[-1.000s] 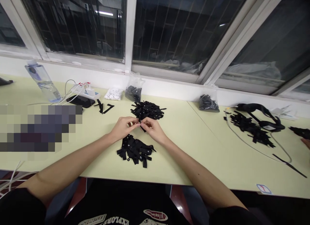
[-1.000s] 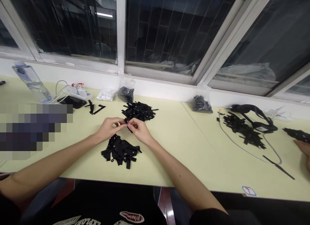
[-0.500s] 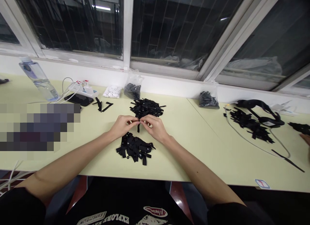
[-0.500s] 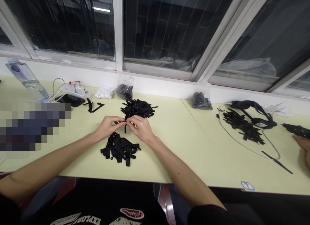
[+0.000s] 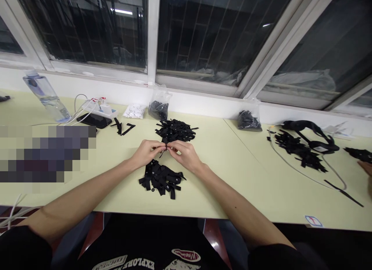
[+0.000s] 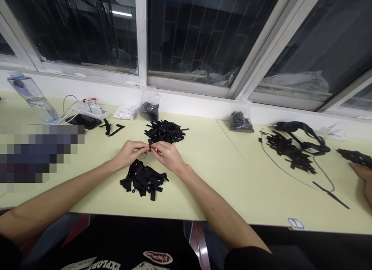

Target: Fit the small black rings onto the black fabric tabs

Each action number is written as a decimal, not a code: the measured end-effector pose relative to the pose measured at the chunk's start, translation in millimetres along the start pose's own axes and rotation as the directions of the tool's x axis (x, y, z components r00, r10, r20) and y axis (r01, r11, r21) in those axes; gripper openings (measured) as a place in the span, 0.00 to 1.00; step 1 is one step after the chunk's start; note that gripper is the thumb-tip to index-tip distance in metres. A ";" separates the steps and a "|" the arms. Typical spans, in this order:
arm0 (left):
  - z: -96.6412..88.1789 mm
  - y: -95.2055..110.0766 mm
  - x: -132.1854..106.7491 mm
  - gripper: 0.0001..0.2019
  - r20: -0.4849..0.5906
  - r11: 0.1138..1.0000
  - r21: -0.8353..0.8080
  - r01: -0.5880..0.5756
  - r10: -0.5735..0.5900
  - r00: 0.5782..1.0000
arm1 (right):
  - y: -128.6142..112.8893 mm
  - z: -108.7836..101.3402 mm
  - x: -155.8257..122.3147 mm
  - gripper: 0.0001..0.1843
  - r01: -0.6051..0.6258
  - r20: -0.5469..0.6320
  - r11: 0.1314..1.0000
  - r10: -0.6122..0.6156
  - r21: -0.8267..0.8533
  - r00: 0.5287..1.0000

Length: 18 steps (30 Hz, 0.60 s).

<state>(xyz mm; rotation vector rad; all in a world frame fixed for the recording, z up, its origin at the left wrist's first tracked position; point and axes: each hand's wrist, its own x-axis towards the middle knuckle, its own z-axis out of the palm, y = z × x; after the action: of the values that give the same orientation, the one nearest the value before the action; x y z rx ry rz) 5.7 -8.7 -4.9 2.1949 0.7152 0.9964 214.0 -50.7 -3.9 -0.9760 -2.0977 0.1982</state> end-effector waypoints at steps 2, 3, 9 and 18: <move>-0.9 1.8 0.5 0.15 0.000 1.000 -0.001 -0.007 0.007 1.000 | -0.6 0.3 -0.1 0.13 0.002 -0.018 1.000 -0.002 -0.001 1.000; -1.2 2.6 0.7 0.15 -0.003 1.000 -0.004 -0.007 0.007 1.000 | -0.8 0.4 -0.2 0.13 0.006 -0.025 1.000 -0.006 0.001 1.000; -1.1 4.9 0.4 0.15 -0.011 0.999 -0.053 0.008 -0.008 1.000 | -0.9 1.1 0.1 0.12 0.020 -0.035 1.000 -0.020 -0.009 0.999; 1.5 3.1 0.4 0.14 -0.001 0.991 -0.127 0.050 -0.051 0.999 | 1.2 -1.8 -0.9 0.11 0.171 0.050 0.965 -0.164 -0.201 0.985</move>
<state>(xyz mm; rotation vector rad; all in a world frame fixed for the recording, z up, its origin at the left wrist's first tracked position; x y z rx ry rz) 7.8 -11.0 -3.3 2.0553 0.6869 0.9941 216.3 -50.8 -3.8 -0.9119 -2.2511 -0.0909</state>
